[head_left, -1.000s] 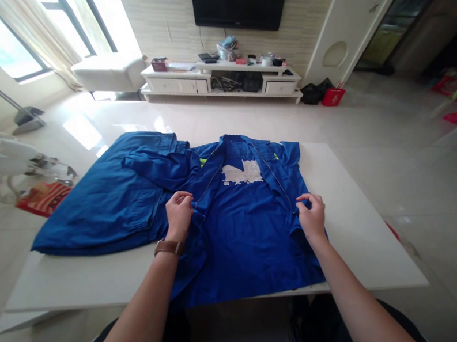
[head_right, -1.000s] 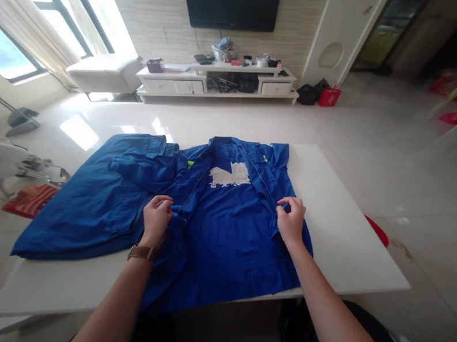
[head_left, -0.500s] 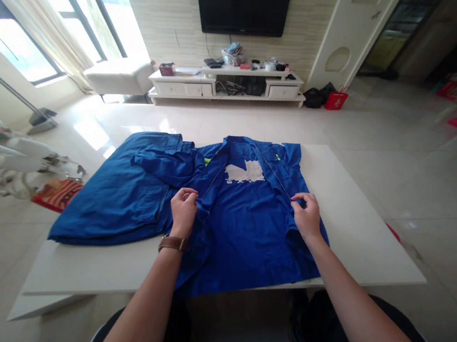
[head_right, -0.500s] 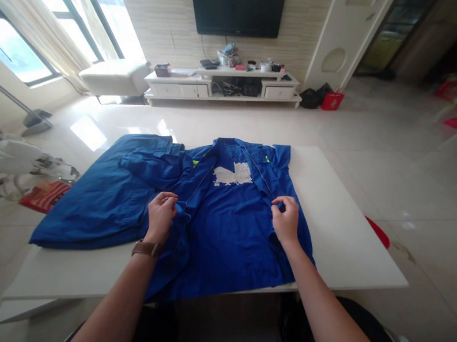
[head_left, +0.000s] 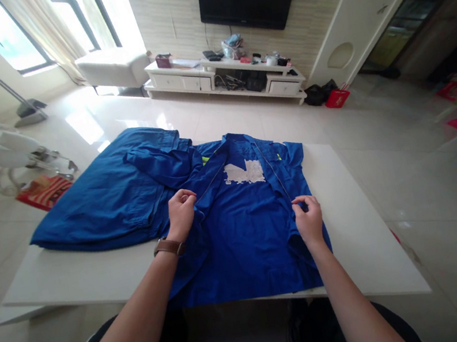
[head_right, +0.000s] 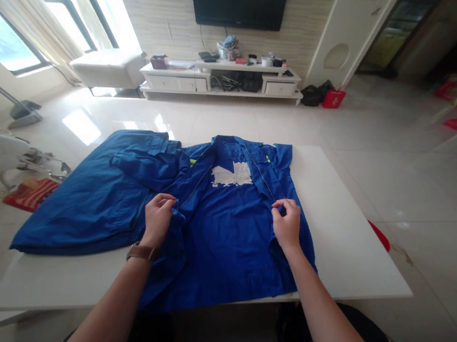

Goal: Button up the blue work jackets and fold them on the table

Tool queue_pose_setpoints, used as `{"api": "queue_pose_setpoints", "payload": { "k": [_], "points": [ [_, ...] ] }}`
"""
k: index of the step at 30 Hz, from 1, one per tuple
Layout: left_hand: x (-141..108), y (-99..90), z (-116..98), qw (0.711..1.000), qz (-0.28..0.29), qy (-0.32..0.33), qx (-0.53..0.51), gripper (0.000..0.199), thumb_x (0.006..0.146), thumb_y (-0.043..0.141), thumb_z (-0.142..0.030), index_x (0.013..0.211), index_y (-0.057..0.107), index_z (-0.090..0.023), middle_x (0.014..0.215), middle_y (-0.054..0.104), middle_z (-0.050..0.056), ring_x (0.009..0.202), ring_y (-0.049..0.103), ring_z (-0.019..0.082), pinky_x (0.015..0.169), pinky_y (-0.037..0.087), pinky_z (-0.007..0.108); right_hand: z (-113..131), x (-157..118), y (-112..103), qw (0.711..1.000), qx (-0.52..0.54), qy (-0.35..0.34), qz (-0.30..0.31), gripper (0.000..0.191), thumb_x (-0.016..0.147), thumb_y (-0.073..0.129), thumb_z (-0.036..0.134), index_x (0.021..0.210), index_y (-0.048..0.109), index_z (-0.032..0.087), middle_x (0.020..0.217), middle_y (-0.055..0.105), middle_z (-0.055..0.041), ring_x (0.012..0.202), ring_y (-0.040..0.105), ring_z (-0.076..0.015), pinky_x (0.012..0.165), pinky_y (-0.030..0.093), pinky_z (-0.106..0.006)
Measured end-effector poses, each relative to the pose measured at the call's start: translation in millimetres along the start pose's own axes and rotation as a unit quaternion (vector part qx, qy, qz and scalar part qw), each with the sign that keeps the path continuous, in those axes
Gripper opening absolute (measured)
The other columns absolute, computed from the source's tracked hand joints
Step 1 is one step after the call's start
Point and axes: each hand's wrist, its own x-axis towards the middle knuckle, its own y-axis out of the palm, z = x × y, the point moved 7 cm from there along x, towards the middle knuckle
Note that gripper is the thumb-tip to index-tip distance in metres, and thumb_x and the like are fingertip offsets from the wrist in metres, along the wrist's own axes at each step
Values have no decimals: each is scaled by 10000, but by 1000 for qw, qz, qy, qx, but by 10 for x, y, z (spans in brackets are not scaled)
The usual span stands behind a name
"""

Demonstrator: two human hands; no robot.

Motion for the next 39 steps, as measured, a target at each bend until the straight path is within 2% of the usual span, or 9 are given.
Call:
{"api": "queue_pose_setpoints", "payload": {
  "k": [22, 27, 29, 31, 33, 34, 35, 36, 39],
  "points": [
    [-26, 34, -18, 1000, 15, 5, -13, 97, 663, 654, -269, 713, 645, -186, 511, 441, -61, 463, 366, 89, 464, 250, 215, 51, -77, 1, 999, -25, -23, 13, 101, 777, 553, 248, 757, 649, 227, 952, 654, -62, 973, 571, -254, 963, 425, -407],
    [-91, -149, -185, 993, -93, 57, -40, 36, 697, 598, -239, 704, 597, -203, 553, 432, -52, 487, 354, 91, 478, 236, 219, 67, -73, 7, 999, -23, -27, 13, 99, 783, 554, 247, 763, 649, 227, 954, 656, -63, 979, 573, -254, 966, 426, -406],
    [-303, 48, -292, 996, -23, 81, -27, 25, 708, 595, -224, 693, 594, -204, 560, 443, -47, 501, 359, 93, 492, 257, 220, 72, -74, 20, 999, -23, -28, 15, 98, 783, 555, 248, 761, 649, 227, 951, 657, -65, 976, 574, -256, 968, 428, -410],
    [-670, 551, -319, 970, 234, 63, 3, 40, 726, 628, -223, 714, 655, -195, 555, 468, -42, 512, 383, 95, 504, 296, 222, 74, -77, 39, 999, -23, -26, 20, 97, 784, 557, 249, 760, 648, 226, 952, 656, -67, 980, 574, -259, 971, 429, -414],
    [-1213, 989, -253, 855, 518, 2, 24, 136, 753, 691, -270, 850, 746, -191, 604, 571, -21, 546, 481, 108, 525, 368, 225, 82, -84, 55, 999, -22, -26, 23, 97, 784, 555, 248, 760, 646, 225, 952, 653, -68, 984, 578, -261, 974, 430, -419],
    [-1428, 1087, -224, 794, 607, -29, 26, 211, 763, 722, -312, 928, 771, -190, 672, 641, 3, 590, 545, 126, 536, 403, 228, 87, -88, 61, 999, -21, -27, 24, 98, 783, 553, 246, 761, 647, 225, 951, 651, -68, 986, 580, -262, 976, 430, -421],
    [-1542, 1125, -207, 753, 655, -55, 20, 292, 774, 738, -360, 1009, 780, -192, 767, 700, 33, 646, 602, 148, 538, 426, 231, 93, -93, 66, 999, -20, -28, 25, 98, 781, 552, 243, 763, 647, 224, 951, 650, -68, 988, 581, -262, 978, 430, -423],
    [-1543, 1128, -198, 744, 663, -75, 7, 360, 793, 733, -408, 1078, 777, -193, 870, 736, 64, 705, 644, 171, 528, 433, 231, 97, -97, 69, 999, -20, -29, 26, 98, 778, 550, 238, 764, 646, 224, 951, 649, -68, 989, 583, -263, 978, 431, -425],
    [-1077, 964, -127, 848, 522, -87, -5, 431, 868, 633, -492, 1149, 750, -186, 1011, 745, 120, 800, 689, 223, 492, 419, 236, 94, -102, 72, 999, -20, -34, 29, 101, 760, 540, 217, 766, 640, 223, 952, 643, -66, 976, 589, -258, 960, 446, -425]
  ]
}}
